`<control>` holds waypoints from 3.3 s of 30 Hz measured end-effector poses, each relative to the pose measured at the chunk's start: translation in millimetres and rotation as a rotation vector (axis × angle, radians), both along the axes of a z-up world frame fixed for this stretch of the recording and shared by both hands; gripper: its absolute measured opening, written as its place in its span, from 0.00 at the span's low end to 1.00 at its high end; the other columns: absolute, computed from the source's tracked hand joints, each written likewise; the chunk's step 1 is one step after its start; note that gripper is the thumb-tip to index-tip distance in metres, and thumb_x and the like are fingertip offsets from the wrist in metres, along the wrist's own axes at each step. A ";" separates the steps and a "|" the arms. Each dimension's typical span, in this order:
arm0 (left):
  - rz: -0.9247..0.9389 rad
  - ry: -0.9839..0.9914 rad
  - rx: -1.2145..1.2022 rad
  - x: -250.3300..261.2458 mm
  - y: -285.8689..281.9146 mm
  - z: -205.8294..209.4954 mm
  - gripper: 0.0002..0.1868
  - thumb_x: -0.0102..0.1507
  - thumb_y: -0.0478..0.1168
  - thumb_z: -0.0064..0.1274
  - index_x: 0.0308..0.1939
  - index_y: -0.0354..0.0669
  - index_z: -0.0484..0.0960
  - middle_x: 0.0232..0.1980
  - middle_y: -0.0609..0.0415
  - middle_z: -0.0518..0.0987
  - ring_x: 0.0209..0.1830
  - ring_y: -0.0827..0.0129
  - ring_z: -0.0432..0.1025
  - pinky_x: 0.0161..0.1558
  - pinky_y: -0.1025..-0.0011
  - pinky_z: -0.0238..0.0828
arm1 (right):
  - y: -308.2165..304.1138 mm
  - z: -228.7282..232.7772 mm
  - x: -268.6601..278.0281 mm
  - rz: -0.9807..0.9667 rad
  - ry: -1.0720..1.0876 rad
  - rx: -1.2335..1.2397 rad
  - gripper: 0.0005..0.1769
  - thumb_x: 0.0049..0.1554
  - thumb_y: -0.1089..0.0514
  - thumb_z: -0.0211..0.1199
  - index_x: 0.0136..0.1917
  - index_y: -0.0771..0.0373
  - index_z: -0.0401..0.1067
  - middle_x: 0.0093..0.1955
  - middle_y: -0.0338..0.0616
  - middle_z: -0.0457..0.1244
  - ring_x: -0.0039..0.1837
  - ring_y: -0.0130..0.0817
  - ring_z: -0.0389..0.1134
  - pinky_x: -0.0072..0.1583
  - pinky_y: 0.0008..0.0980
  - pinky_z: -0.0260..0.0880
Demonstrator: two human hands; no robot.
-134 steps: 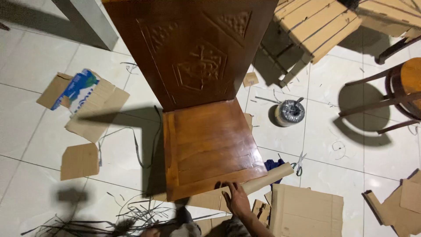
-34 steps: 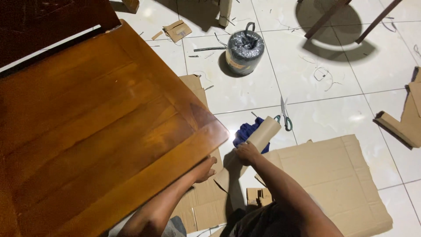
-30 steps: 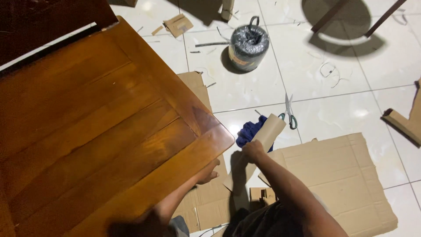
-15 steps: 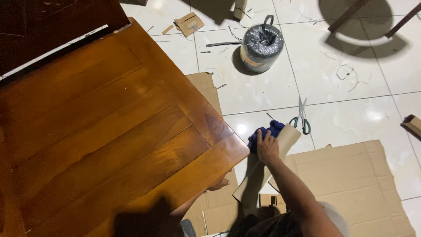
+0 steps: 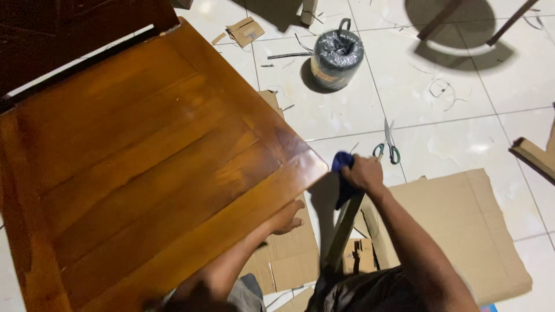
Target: Wiping a wooden chair and wrapping its legs with cardboard for protection
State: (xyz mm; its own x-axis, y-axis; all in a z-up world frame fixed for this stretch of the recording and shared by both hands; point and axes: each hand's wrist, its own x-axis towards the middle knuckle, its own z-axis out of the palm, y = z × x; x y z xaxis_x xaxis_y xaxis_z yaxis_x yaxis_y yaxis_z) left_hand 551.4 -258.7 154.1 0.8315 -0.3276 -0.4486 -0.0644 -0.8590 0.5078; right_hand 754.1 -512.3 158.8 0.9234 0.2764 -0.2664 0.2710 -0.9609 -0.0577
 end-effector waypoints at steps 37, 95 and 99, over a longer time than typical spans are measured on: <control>0.560 -1.179 -0.231 -188.5 39.0 240.3 0.31 0.57 0.65 0.63 0.42 0.38 0.85 0.41 0.45 0.78 0.40 0.44 0.74 0.41 0.53 0.73 | 133.1 255.2 -283.5 0.089 -0.030 1.514 0.29 0.50 0.68 0.69 0.66 0.72 0.71 0.46 0.52 0.65 0.48 0.36 0.64 0.51 0.37 0.71; 0.819 -0.758 0.331 -261.5 200.6 238.7 0.27 0.69 0.57 0.45 0.71 0.60 0.73 0.76 0.54 0.69 0.76 0.50 0.60 0.73 0.34 0.45 | 271.9 260.5 -288.2 0.867 -0.541 0.606 0.32 0.54 0.32 0.61 0.70 0.38 0.69 0.61 0.51 0.63 0.64 0.58 0.65 0.57 0.57 0.68; 0.804 -0.761 0.356 -263.3 200.5 242.0 0.27 0.69 0.58 0.44 0.71 0.58 0.74 0.75 0.52 0.70 0.76 0.50 0.62 0.72 0.34 0.48 | 241.8 258.1 -242.9 0.864 -0.359 0.687 0.29 0.56 0.33 0.63 0.68 0.36 0.72 0.62 0.50 0.65 0.66 0.59 0.65 0.62 0.59 0.65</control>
